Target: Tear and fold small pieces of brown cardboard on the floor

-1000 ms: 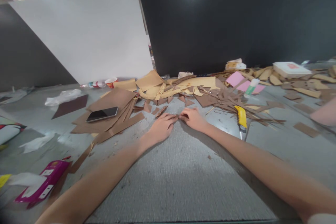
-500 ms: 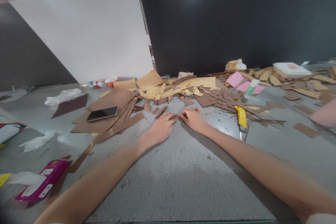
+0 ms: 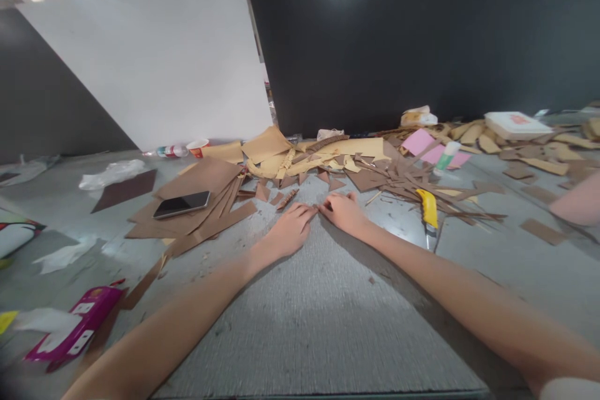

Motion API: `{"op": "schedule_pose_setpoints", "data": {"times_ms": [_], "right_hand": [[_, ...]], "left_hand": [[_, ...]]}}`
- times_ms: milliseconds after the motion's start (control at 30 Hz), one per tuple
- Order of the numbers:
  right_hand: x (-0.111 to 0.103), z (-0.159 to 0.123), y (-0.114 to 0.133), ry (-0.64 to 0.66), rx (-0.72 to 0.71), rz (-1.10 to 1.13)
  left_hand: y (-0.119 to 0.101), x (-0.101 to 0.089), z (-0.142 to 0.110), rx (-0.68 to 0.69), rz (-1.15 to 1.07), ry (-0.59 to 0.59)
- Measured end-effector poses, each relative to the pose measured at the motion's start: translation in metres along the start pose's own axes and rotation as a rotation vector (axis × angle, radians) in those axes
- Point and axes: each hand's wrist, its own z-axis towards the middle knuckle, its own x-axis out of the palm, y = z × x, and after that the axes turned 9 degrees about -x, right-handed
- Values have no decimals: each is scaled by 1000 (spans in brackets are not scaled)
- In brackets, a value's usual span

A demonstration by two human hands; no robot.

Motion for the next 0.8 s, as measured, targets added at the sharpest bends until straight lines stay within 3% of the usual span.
{"op": "schedule_pose_setpoints", "data": {"times_ms": [433, 633, 800], "right_hand": [[0, -3, 5, -51, -12, -28], [-16, -9, 14, -162, -169, -65], [-21, -10, 17, -6, -343, -120]], "left_hand": [[-2, -2, 2, 47, 52, 32], [-5, -3, 2, 1, 97, 73], [-5, -2, 0, -24, 42, 60]]}}
